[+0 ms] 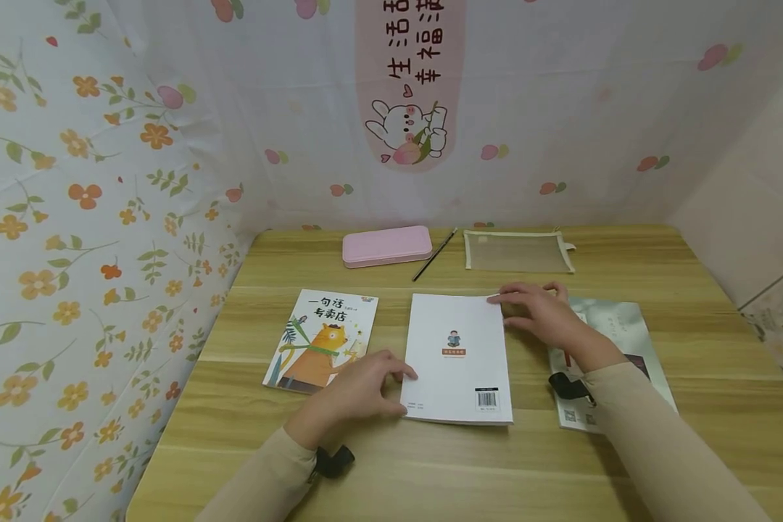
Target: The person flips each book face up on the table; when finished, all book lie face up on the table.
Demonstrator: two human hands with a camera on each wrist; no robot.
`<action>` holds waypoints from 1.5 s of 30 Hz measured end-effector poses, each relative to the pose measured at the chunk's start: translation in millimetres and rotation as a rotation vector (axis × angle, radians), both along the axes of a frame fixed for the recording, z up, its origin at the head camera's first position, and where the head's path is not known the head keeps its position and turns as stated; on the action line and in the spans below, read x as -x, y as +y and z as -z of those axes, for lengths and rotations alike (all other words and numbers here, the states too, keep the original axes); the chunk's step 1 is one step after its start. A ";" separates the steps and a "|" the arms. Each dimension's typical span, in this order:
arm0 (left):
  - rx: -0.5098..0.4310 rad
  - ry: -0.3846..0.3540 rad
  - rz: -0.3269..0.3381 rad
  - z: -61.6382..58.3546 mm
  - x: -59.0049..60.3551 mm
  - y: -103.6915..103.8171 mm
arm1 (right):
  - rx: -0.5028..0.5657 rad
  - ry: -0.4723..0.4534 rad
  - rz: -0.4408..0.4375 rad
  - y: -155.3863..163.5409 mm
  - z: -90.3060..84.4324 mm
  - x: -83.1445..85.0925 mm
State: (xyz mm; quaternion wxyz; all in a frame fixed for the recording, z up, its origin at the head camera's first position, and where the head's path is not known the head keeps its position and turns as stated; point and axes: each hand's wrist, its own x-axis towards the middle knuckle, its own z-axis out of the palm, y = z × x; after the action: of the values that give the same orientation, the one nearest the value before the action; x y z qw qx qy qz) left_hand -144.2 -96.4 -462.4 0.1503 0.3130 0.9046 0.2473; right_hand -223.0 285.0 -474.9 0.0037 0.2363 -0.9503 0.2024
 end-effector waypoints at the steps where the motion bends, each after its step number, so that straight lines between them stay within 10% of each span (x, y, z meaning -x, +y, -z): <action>1: 0.004 0.004 0.004 0.3 -0.7 -0.7 | 0.005 0.000 -0.003 0.9 -0.4 -0.1; 24: 0.021 0.129 -0.068 0.8 -11.9 -0.9 | 0.217 0.022 -0.049 13.9 -21.6 0.3; 31: -0.102 0.123 -0.150 -1.1 -12.9 -5.8 | 0.302 0.062 -0.092 16.2 -27.2 2.4; 45: -0.470 0.463 -0.334 -9.7 -2.5 -10.6 | 0.353 -0.074 0.022 22.7 -35.3 -0.9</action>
State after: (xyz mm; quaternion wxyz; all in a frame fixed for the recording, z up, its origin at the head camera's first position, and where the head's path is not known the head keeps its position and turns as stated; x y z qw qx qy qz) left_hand -141.7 -107.0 -452.8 -0.1769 0.2347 0.8718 0.3920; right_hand -222.1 307.7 -439.6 0.0125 0.2142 -0.9020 0.3746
